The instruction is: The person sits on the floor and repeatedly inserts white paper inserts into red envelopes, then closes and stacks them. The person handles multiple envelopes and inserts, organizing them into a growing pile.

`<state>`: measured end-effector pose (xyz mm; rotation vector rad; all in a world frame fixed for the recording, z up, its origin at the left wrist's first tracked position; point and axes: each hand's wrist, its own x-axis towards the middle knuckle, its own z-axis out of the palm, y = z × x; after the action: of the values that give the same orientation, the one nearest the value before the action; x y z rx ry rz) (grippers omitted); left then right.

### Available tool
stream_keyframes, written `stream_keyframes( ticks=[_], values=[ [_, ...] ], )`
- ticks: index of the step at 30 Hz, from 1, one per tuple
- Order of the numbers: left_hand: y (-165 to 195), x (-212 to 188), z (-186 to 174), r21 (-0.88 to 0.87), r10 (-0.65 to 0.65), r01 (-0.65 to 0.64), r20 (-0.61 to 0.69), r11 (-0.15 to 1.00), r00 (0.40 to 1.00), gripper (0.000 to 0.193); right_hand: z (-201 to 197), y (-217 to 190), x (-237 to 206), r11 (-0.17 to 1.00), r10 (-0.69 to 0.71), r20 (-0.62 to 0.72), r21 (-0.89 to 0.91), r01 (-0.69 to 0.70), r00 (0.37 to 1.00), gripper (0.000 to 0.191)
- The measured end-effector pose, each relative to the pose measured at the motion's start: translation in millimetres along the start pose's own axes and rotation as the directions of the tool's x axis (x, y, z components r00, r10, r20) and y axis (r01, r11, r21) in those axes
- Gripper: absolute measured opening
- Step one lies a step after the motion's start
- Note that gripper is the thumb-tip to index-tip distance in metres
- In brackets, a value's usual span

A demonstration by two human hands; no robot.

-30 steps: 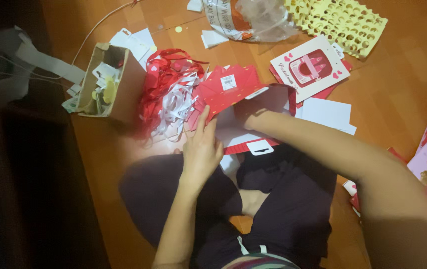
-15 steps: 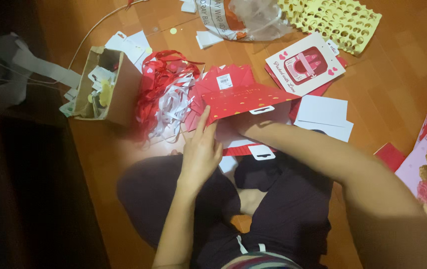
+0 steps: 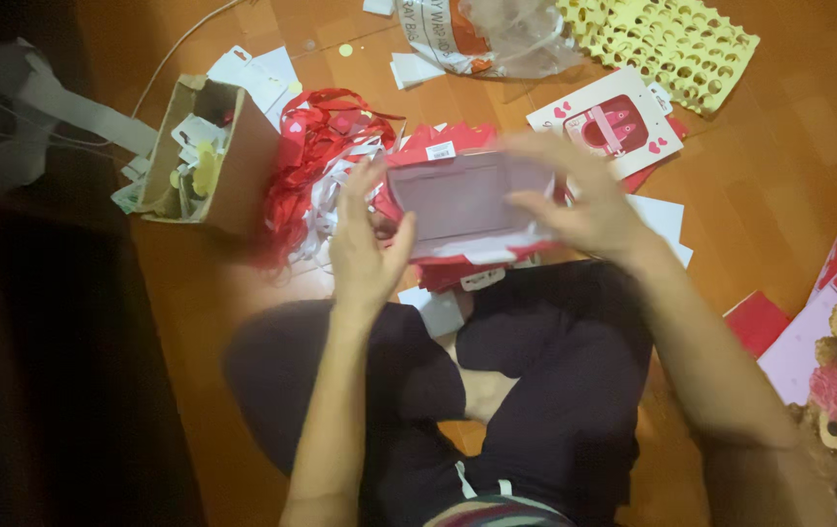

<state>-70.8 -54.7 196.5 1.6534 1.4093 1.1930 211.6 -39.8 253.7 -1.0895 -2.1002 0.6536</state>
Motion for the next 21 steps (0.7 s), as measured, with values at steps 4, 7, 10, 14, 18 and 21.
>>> stream_keyframes(
  ticks=[4, 7, 10, 14, 18, 21],
  values=[
    [-21, 17, 2, -0.14, 0.062, -0.055, 0.049, 0.989, 0.997, 0.081, -15, 23, -30, 0.847, 0.078, -0.194, 0.53, 0.037, 0.978, 0.119],
    [-40, 21, 5, -0.219, 0.12, -0.104, 0.058, 0.97, 0.991, 0.081, 14, 43, -49, 0.891, 0.206, 0.011, 0.412, -0.192, 0.978, 0.145],
    [-55, 18, 12, -0.409, 0.149, -0.095, 0.1, 0.907, 0.984, 0.079, 36, 64, -53, 0.801, 0.35, 0.032, 0.508, -0.317, 0.936, 0.149],
    [-66, 14, 22, -0.523, 0.091, -0.021, 0.107, 0.852, 0.99, 0.093, 54, 88, -46, 0.82, 0.252, -0.14, 0.556, -0.135, 0.958, 0.139],
    [-78, 19, 36, -0.553, 0.041, -0.075, -0.073, 0.83, 0.997, 0.099, 82, 97, -49, 0.81, 0.238, -0.209, 0.581, -0.075, 0.948, 0.143],
    [-89, 24, 50, -0.492, -0.014, -0.097, -0.218, 0.865, 0.976, 0.098, 98, 99, -57, 0.812, 0.237, -0.199, 0.579, -0.081, 0.951, 0.148]
  ],
)
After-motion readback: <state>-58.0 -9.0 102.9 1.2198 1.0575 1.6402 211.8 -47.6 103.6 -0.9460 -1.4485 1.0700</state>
